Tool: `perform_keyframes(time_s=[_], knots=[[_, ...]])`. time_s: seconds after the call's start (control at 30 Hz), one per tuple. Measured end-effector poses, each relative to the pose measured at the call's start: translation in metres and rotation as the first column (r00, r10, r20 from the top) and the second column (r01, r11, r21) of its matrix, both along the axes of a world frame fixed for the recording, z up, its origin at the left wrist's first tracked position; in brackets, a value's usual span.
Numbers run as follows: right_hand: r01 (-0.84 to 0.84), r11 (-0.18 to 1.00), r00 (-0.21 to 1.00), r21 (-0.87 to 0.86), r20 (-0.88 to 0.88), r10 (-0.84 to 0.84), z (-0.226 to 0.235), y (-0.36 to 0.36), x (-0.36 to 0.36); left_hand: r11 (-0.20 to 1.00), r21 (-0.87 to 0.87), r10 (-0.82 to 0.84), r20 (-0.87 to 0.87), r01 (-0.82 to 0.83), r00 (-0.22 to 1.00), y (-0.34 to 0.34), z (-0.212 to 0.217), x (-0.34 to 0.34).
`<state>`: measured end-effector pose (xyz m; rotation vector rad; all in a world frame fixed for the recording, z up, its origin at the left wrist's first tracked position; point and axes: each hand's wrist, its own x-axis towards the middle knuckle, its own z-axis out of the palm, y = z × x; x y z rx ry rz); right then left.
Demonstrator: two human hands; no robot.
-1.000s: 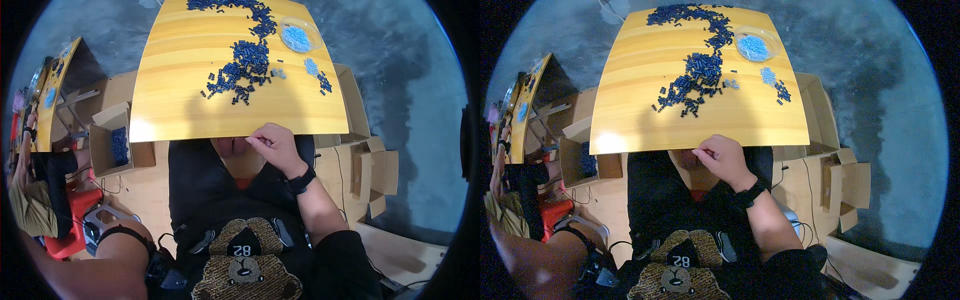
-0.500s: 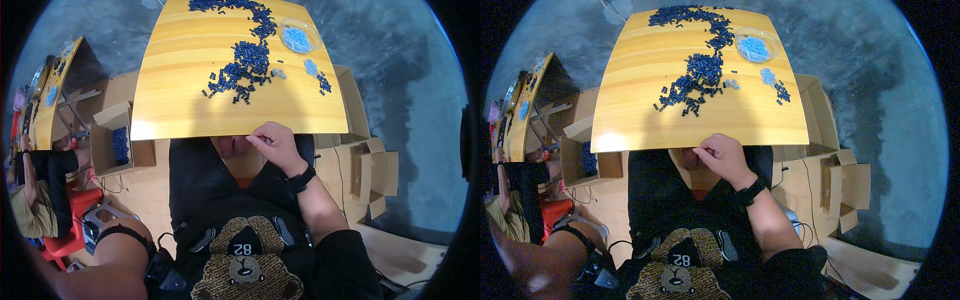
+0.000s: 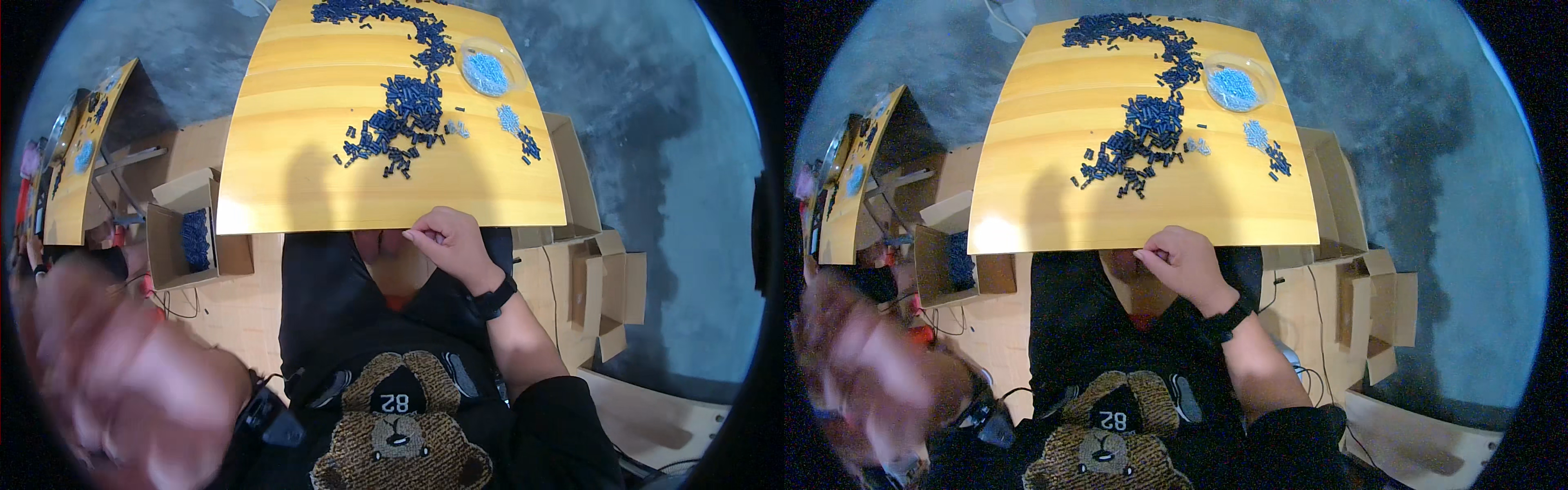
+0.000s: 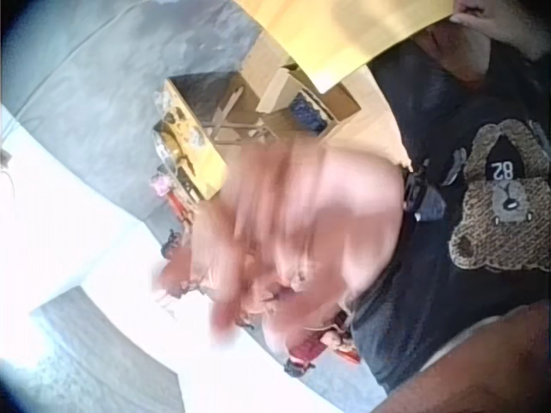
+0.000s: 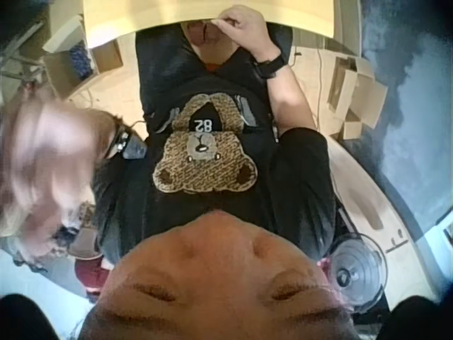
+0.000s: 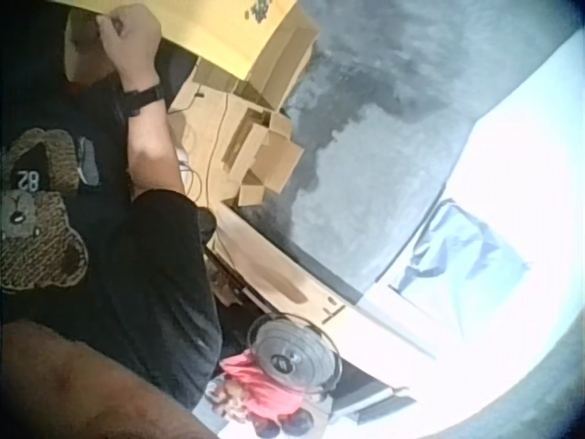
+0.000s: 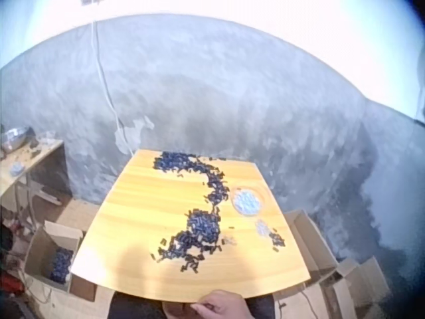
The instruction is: Assembling small plastic components at a workbench.
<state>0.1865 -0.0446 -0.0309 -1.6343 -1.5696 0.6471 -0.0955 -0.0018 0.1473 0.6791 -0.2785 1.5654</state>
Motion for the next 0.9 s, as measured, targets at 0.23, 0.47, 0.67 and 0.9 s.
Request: perform_keyframes(time_s=[0.23, 0.47, 0.67, 0.9], knots=[[-0.131, 0.971, 0.991, -0.199, -0.038, 0.126, 0.017, 0.01, 0.009, 0.974, 0.025, 0.099, -0.941, -0.225, 0.323, 0.078, -0.13, 0.092], [0.07, 0.994, 0.997, -0.086, 0.023, -0.068, 0.046, 0.045, 0.029, 0.978, 0.19, 0.192, -0.981, -0.086, 0.013, 0.075, -0.183, 0.106], [0.116, 0.986, 0.946, 0.117, 0.29, -0.145, 0.025, 0.093, 0.056, 0.969, 0.225, 0.226, -0.974, -0.104, -0.007, 0.077, -0.178, 0.106], [0.101, 0.981, 0.903, 0.164, 0.398, -0.16, 0.019, 0.109, 0.054, 0.952, 0.282, 0.283, -0.959, -0.123, -0.004, 0.078, -0.181, 0.109]])
